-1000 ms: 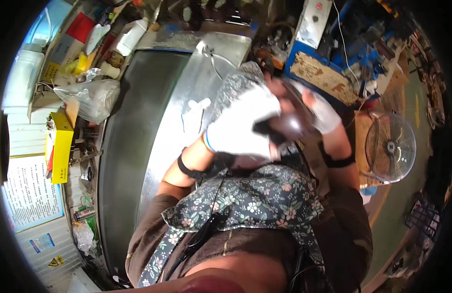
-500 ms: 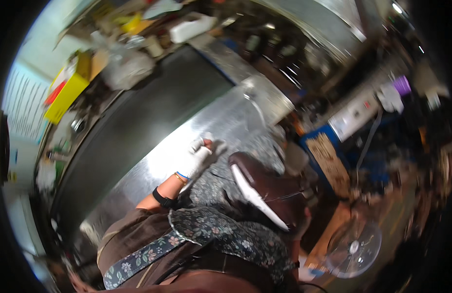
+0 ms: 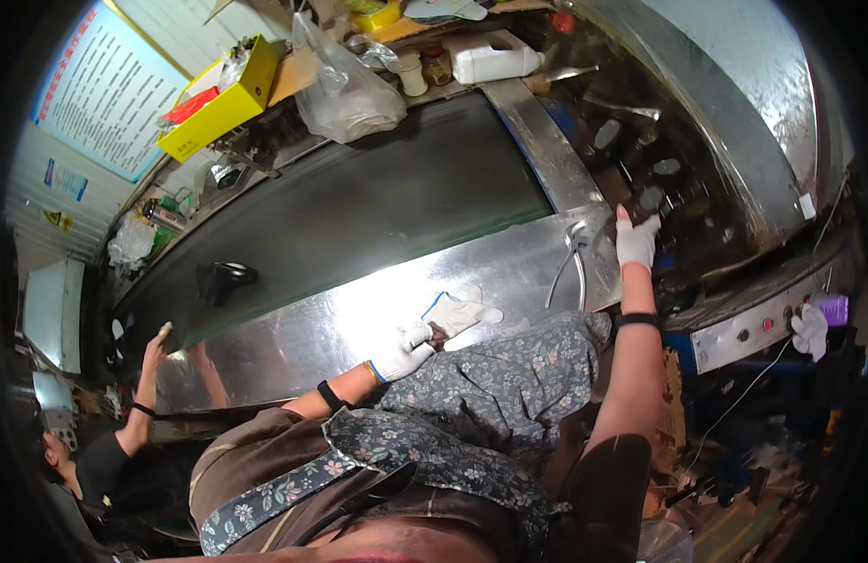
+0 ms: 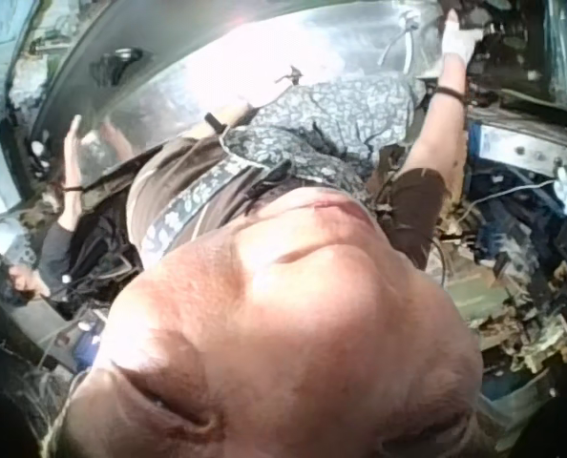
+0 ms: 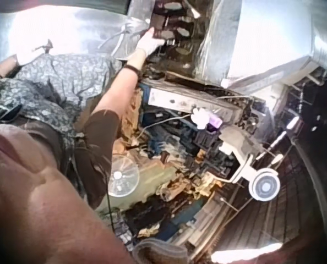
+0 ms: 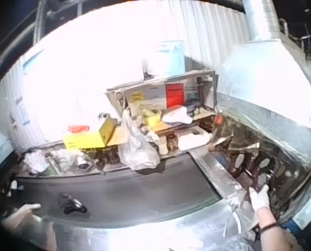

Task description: Assembling shoe soles by applying adhesive and fitting components together at a workstation.

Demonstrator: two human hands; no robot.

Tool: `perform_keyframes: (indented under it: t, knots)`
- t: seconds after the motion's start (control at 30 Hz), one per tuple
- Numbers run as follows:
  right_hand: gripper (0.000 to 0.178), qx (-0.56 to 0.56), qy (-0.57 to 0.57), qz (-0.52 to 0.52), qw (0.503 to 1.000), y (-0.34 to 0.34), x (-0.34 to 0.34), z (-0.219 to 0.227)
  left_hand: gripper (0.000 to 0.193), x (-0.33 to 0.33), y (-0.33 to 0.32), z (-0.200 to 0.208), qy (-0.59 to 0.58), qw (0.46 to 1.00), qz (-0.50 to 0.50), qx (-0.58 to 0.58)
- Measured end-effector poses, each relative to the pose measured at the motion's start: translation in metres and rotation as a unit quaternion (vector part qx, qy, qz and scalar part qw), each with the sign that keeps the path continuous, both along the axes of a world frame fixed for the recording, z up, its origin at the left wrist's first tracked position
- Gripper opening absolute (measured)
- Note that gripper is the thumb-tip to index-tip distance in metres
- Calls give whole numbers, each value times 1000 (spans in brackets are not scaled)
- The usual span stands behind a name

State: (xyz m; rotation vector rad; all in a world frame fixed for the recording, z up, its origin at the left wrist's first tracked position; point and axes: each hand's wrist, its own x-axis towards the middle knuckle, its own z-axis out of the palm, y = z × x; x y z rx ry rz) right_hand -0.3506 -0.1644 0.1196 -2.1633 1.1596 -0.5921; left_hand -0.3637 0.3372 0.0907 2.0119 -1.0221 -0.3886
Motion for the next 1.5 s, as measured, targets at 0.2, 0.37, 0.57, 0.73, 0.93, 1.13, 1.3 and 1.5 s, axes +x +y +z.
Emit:
perform_keyframes:
  t: [0.2,0.37,0.57,0.73,0.93,1.13,1.3,1.5]
  knots:
    - [76,47,67,64,995,38,-35,15,6,-8,-15,-34,-121,990,37,-69]
    - [47,160,13,249,955,152,-140,24,9,4,7,-32,-16,998,48,-31]
    - [47,-234,-8,190,953,238,-178,23,15,33,-1,-26,396,902,154,-80]
    - [44,-219,-18,184,958,235,-172,6,26,69,19,8,365,890,247,-115]
    - [43,-197,-39,194,960,218,-185,6,52,210,-18,97,-1,961,233,-150]
    - [45,-177,-28,172,969,220,-175,7,54,436,-109,208,-118,930,323,-132]
    - [49,-181,-20,184,966,230,-159,9,78,589,-139,245,-120,799,538,-241]
    - [43,-222,44,192,955,222,-144,15,88,657,-170,199,43,811,524,-257]
